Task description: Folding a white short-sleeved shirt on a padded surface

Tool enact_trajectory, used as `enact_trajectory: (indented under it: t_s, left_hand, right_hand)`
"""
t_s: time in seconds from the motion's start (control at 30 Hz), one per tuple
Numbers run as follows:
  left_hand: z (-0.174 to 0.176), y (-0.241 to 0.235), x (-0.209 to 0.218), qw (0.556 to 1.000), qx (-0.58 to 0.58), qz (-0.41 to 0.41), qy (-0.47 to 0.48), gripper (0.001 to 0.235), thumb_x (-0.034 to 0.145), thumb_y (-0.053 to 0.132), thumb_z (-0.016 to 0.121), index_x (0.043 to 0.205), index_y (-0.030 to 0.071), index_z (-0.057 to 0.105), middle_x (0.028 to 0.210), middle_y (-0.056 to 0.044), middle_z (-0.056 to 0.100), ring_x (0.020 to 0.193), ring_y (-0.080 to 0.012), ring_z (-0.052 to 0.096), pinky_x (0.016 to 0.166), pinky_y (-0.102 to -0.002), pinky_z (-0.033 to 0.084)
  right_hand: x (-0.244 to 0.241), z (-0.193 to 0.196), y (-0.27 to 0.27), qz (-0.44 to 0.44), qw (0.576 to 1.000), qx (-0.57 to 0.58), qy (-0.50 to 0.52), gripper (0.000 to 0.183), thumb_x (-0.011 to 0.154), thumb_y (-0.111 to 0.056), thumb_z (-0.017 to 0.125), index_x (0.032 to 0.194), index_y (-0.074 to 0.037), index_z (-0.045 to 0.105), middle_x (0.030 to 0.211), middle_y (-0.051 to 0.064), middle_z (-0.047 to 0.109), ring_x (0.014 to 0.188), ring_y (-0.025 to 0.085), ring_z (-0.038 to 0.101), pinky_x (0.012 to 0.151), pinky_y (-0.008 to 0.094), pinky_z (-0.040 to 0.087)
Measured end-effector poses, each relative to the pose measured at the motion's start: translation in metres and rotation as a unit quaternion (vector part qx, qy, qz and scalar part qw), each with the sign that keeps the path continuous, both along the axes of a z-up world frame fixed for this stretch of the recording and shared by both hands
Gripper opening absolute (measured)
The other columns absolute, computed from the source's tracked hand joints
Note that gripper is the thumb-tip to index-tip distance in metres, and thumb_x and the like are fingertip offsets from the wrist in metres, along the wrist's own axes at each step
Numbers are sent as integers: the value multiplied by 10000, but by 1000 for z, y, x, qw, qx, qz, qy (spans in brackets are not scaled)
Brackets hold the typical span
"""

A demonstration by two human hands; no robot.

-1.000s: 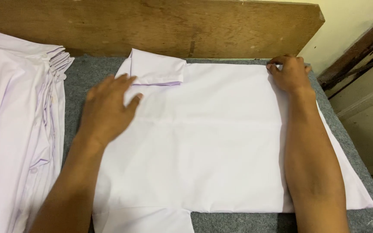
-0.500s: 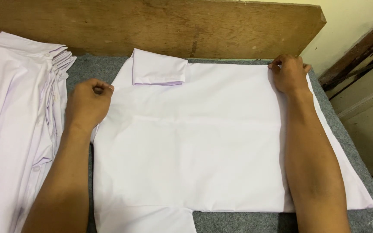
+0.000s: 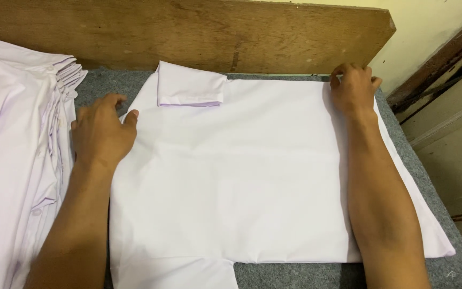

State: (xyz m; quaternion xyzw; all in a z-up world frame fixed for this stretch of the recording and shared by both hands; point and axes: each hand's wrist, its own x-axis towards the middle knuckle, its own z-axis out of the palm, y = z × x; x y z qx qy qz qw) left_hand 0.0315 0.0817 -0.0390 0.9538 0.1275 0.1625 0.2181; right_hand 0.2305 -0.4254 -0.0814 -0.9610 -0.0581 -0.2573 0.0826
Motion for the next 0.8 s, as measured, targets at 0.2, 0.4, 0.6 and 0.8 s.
enact_trajectory:
  t_s: [0.2,0.4,0.6,0.8]
  left_hand:
    - [23,-74,-28,970,93,-207,-86,522,947,238,671,1403,28,530,1391,-207,567,1320,-446,449,1076,-578,322]
    - [29,-94,-35,934,84,-241,250,716,1072,475,350,1644,81,178,1716,-169,160,1589,-381,87,1269,-547,21]
    - [24,-92,-33,920,128,-242,279,749,1073,567,226,1656,102,157,1731,-151,114,1603,-339,59,1270,-516,-1]
    - [28,-94,-35,920,119,-242,285,747,1076,555,225,1657,93,142,1733,-157,98,1604,-336,41,1270,-515,-10]
  right_hand:
    - [-22,60,86,173,978,106,53,273,988,-48,605,1214,45,727,1129,267,736,1044,452,682,895,570,533]
    - [-92,56,188,151,936,-14,318,628,1048,-448,317,1585,-123,340,1560,228,361,1465,413,299,1210,580,219]
    - [-98,65,166,96,923,-84,364,673,1064,-615,131,1656,-308,224,1747,29,128,1609,283,59,1296,517,43]
    - [-65,45,84,4,939,-78,334,686,1076,-621,83,1667,-298,211,1736,52,179,1599,294,110,1291,506,104]
